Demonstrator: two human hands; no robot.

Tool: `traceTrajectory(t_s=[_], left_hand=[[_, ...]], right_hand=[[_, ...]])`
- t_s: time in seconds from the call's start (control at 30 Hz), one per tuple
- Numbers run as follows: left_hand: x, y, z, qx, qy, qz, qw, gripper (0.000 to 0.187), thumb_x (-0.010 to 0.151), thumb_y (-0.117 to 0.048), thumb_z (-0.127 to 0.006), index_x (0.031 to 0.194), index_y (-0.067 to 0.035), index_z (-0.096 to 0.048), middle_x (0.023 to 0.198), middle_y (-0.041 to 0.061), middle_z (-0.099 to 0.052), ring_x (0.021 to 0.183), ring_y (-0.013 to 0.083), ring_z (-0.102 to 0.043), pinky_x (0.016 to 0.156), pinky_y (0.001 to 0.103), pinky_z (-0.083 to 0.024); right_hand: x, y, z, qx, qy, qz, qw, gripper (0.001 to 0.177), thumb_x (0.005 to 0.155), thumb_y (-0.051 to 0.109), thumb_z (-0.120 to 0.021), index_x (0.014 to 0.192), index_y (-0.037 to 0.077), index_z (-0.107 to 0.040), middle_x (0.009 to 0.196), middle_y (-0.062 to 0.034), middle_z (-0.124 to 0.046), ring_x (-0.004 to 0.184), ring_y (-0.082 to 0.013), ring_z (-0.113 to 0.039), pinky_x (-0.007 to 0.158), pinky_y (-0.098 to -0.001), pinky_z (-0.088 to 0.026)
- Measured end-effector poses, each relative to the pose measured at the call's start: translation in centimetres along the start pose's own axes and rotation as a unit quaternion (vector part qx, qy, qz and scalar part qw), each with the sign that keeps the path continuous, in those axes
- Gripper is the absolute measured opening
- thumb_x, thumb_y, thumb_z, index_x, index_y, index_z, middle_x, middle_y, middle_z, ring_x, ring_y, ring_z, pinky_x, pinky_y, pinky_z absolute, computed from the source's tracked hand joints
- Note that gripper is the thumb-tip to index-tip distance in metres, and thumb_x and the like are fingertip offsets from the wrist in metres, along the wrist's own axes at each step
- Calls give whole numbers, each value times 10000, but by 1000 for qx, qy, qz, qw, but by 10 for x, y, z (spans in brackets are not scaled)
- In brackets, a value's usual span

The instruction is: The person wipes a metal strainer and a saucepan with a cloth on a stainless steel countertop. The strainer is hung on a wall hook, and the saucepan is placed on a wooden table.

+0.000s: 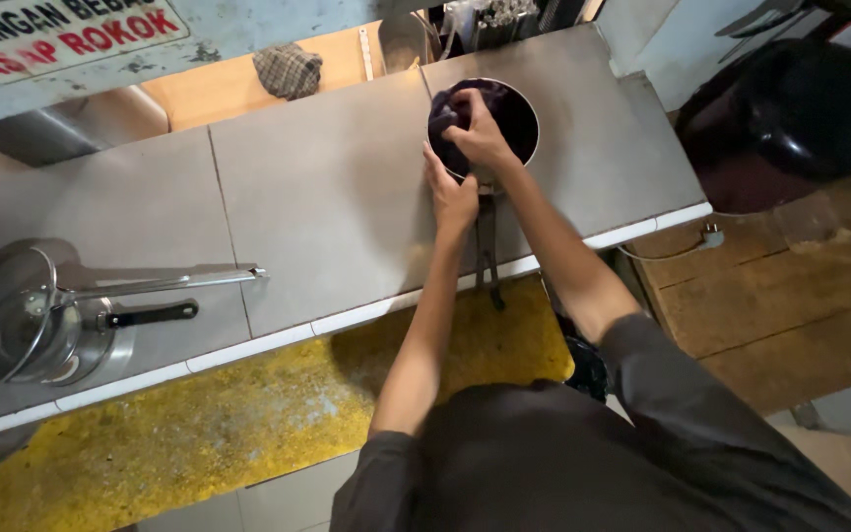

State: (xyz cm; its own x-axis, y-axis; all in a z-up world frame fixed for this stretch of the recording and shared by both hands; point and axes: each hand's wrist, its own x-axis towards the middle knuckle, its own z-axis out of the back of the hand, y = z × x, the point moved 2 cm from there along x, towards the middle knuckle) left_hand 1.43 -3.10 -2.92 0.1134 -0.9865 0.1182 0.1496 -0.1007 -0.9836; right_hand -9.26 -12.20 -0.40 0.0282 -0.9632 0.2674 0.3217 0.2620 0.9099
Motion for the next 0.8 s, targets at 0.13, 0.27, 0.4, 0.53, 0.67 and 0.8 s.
traceTrajectory(t_s=[0.13, 0.27, 0.4, 0.53, 0.67, 0.8], left_hand=[[3, 3, -4, -8, -8, 3, 1000, 983, 841, -113, -653, 1634, -44, -76, 1689, 272, -151, 1572, 410, -134, 1275, 451, -169], [2, 6, -6, -11, -17, -11, 1000, 1011, 814, -66, -680, 1628, -33, -80, 1675, 284, -168, 1564, 414, -146, 1273, 449, -143], [8, 4, -1, -48, -6, -14, 999, 996, 802, -59, -671, 1635, -28, -125, 1638, 285, -276, 1527, 406, -292, 1267, 433, -241], [11, 1, 1, -53, 20, 8, 998, 990, 810, -85, -665, 1648, -61, -138, 1591, 278, -367, 1471, 405, -392, 1230, 433, -325], [11, -5, 3, -29, 37, 24, 999, 1011, 824, -77, -655, 1653, -99, -77, 1613, 301, -276, 1479, 438, -323, 1207, 449, -319], [8, -9, 9, -47, 64, 71, 994, 1011, 842, -99, -645, 1642, -114, -27, 1609, 298, -249, 1467, 436, -313, 1177, 445, -348]], right_hand=[[-8, 14, 5, 38, 110, 45, 992, 477, 806, -22, -616, 1279, -29, -556, 1170, -95, -650, 1146, -174, -637, 1025, -313, -504], [-20, 25, 20, 64, 218, -13, 974, 433, 829, -28, -589, 1261, -34, -596, 1145, -63, -666, 1086, -133, -640, 984, -290, -520], [-22, 36, 29, 56, 240, -22, 969, 413, 828, -40, -606, 1241, -31, -599, 1103, -56, -635, 1040, -127, -611, 936, -288, -514], [-20, 33, 22, 66, 168, 21, 983, 421, 833, -32, -635, 1245, -14, -548, 1115, -61, -618, 1073, -139, -613, 969, -292, -516], [-7, 31, 11, -19, 47, 49, 998, 453, 827, -16, -694, 1252, 1, -539, 1143, -99, -623, 1095, -181, -617, 993, -308, -512], [-7, 25, 2, -19, 2, 59, 998, 491, 803, -6, -717, 1254, -4, -522, 1143, -106, -619, 1114, -202, -618, 1011, -323, -493]])
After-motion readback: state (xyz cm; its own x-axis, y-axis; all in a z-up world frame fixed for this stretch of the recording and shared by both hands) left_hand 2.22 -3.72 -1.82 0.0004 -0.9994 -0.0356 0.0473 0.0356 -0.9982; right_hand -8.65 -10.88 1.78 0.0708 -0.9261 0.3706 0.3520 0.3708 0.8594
